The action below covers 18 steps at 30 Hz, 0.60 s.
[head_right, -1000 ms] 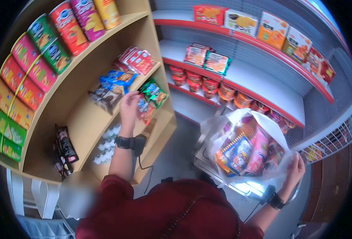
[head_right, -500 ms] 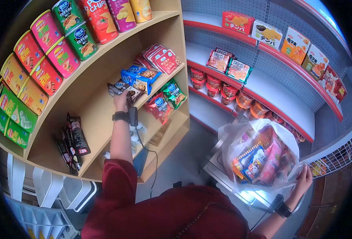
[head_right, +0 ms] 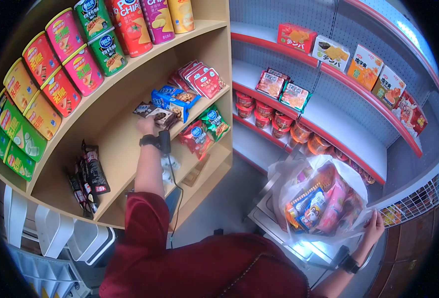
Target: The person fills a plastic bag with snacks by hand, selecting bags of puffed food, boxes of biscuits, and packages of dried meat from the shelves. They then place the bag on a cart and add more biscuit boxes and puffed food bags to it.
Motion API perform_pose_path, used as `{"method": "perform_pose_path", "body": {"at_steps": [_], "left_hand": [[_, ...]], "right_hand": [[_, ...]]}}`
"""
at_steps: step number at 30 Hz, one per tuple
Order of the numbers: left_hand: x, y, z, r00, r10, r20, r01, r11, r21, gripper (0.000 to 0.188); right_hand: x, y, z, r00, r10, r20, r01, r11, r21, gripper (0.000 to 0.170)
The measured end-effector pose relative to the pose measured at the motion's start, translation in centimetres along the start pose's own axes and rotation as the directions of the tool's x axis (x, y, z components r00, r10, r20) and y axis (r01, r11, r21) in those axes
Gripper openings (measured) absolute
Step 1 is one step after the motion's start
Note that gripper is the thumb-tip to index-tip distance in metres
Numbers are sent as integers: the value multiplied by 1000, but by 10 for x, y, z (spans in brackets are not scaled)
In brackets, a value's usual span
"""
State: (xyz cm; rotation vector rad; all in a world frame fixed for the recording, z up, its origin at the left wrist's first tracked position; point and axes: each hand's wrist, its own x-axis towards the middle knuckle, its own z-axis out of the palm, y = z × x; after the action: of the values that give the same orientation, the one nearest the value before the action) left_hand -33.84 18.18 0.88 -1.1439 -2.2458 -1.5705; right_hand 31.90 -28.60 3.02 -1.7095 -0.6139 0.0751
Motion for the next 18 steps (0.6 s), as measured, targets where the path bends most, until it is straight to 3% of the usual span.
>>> {"method": "perform_pose_path", "body": {"at_steps": [1,2,3,6,10,12,13,16,18], "left_hand": [[2,2,3,927,-289,240,361,861,-359,24],[3,2,5,730,-415,543,683,488,-544,19],[6,6,1,650,-382,657,748,476,-462,16],[-4,29,-9,703,-391,594,704,498,-506,15],[5,17,10,682,-390,619,695,608,-382,22],[5,8,21,730,-401,553,671,573,-471,35],[1,4,21,718,-390,577,694,462,-552,46],[-7,-22,16,756,-306,579,648,479,-593,48],[-30,-20,-7,787,-221,575,615,349,-707,48]], "right_hand": [[2,2,0,1000,1,0,-1,1000,-7,22],[2,3,-1,1000,5,1,-5,1000,-17,22],[1,2,-1,1000,3,1,-3,1000,-17,22],[0,-1,0,1000,19,-7,-19,1000,3,22],[-3,-6,1,1000,-15,11,15,1000,-20,22],[-9,-13,4,1000,-21,-1,21,999,-41,22],[-11,-15,4,1000,-8,-4,8,1000,-5,22],[-10,-8,-2,998,22,-56,-23,999,-27,23],[-20,-28,0,994,56,-96,-67,991,-112,24]]}}
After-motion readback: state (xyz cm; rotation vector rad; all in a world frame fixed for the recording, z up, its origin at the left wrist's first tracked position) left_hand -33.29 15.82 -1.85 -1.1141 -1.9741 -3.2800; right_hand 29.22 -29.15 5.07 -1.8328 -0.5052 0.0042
